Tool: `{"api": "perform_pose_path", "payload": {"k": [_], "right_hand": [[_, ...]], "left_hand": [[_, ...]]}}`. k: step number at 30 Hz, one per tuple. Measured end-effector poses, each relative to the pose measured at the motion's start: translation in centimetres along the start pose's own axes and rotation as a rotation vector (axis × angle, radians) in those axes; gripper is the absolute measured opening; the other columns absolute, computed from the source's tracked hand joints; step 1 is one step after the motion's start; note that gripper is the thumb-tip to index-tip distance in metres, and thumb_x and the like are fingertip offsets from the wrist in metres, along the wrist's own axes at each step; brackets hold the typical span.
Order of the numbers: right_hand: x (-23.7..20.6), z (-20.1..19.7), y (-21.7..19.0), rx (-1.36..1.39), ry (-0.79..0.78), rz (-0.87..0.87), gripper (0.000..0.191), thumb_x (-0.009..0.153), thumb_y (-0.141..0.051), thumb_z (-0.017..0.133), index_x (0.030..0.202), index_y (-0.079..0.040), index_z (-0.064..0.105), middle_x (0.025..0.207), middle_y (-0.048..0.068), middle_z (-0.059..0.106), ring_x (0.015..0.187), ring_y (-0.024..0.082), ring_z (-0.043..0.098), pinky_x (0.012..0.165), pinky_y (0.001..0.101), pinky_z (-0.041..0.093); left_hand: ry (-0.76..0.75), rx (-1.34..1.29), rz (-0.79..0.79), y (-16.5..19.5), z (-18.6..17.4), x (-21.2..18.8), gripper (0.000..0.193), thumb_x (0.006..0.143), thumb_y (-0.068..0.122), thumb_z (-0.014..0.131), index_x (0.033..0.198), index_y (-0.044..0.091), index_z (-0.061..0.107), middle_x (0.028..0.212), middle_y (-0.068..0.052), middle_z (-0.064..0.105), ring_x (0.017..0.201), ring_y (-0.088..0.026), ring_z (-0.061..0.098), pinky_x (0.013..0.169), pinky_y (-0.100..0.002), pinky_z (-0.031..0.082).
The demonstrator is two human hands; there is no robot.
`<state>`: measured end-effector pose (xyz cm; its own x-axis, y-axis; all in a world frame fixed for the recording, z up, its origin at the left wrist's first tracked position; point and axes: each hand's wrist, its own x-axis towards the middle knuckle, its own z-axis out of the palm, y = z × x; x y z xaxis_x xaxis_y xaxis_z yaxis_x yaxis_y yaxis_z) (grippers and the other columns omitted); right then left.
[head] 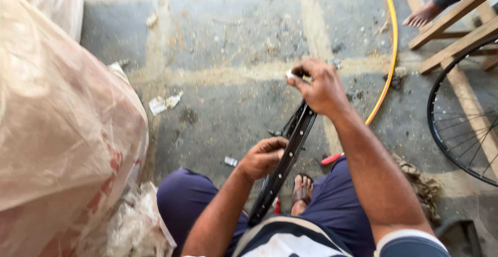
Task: The person sits on the floor holding a bicycle wheel across their lap and works on the hub and spokes by hand, turning the wheel and manipulating the spoke and hub area with their fingers. They rotate the wheel repeatedly to reach different points around the rim while continuing to work on it.
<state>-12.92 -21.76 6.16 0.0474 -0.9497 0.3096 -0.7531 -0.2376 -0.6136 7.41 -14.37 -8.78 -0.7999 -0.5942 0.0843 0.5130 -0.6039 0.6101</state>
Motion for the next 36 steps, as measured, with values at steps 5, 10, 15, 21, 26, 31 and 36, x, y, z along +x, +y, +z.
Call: {"api": "perform_pose_path", "payload": {"k": [5, 10, 15, 21, 26, 31, 36], "right_hand": [[-0.1, -0.1, 0.3, -0.045, 0.0, 0.05, 0.022, 0.089, -0.027, 0.078, 0.097, -0.006, 0.074, 0.102, 0.009, 0.074, 0.092, 0.022, 0.069, 0.083, 0.039, 0.056], [0.1, -0.2, 0.3, -0.017, 0.039, 0.028, 0.022, 0.088, -0.026, 0.08, 0.097, -0.007, 0.075, 0.103, 0.007, 0.074, 0.094, 0.021, 0.071, 0.084, 0.039, 0.056], [0.2, 0.0, -0.3, -0.02, 0.063, -0.03, 0.023, 0.087, -0.024, 0.081, 0.098, -0.005, 0.074, 0.101, 0.01, 0.073, 0.095, 0.027, 0.071, 0.082, 0.0409, 0.055], [0.4, 0.7, -1.2, 0.006, 0.079, -0.065, 0.021, 0.087, -0.021, 0.08, 0.099, -0.005, 0.074, 0.102, 0.01, 0.072, 0.093, 0.028, 0.071, 0.08, 0.04, 0.055], [0.4, 0.6, -1.8, -0.002, 0.069, -0.059, 0.023, 0.087, -0.023, 0.08, 0.099, -0.005, 0.074, 0.1, 0.01, 0.073, 0.092, 0.028, 0.071, 0.079, 0.0408, 0.055], [0.6, 1.1, -0.9, -0.025, 0.021, -0.028, 0.023, 0.088, -0.026, 0.079, 0.098, -0.006, 0.075, 0.104, 0.008, 0.073, 0.093, 0.025, 0.071, 0.08, 0.0413, 0.056], [0.2, 2.2, 0.4, 0.166, 0.201, -0.183, 0.019, 0.097, -0.021, 0.076, 0.109, -0.007, 0.072, 0.114, 0.009, 0.072, 0.101, 0.023, 0.071, 0.087, 0.0371, 0.06]], "left_hand": [[-0.175, 0.021, 0.03, -1.5, -2.5, 1.4, 0.019, 0.108, 0.01, 0.069, 0.124, 0.0, 0.066, 0.112, -0.002, 0.07, 0.102, -0.01, 0.063, 0.091, -0.027, 0.05], [0.025, 0.021, -0.131, 0.1, 0.1, 1.3, 0.032, 0.098, 0.017, 0.065, 0.126, 0.003, 0.067, 0.11, -0.001, 0.07, 0.097, -0.008, 0.063, 0.088, -0.025, 0.05], [0.061, 1.179, 0.486, 7.2, 6.4, -0.9, 0.02, 0.093, 0.019, 0.07, 0.106, 0.004, 0.072, 0.102, -0.005, 0.069, 0.098, -0.018, 0.064, 0.088, -0.035, 0.05], [-0.235, 2.244, 0.479, 12.2, 12.7, -1.6, 0.013, 0.084, 0.015, 0.068, 0.091, 0.004, 0.072, 0.093, -0.008, 0.062, 0.096, -0.025, 0.061, 0.092, -0.041, 0.047], [-0.208, 2.225, 0.366, 12.2, 14.0, -1.7, 0.022, 0.081, 0.012, 0.067, 0.1, 0.002, 0.072, 0.093, -0.01, 0.061, 0.095, -0.025, 0.058, 0.087, -0.04, 0.045], [-0.117, 2.23, 0.318, 11.5, 13.4, -1.9, 0.013, 0.088, 0.016, 0.069, 0.093, 0.004, 0.071, 0.094, -0.009, 0.061, 0.096, -0.027, 0.058, 0.087, -0.045, 0.045], [0.155, 1.863, 0.371, 9.8, 11.8, -2.5, 0.034, 0.084, 0.011, 0.068, 0.116, 0.0, 0.067, 0.111, -0.018, 0.063, 0.11, -0.032, 0.058, 0.096, -0.045, 0.048]]}}
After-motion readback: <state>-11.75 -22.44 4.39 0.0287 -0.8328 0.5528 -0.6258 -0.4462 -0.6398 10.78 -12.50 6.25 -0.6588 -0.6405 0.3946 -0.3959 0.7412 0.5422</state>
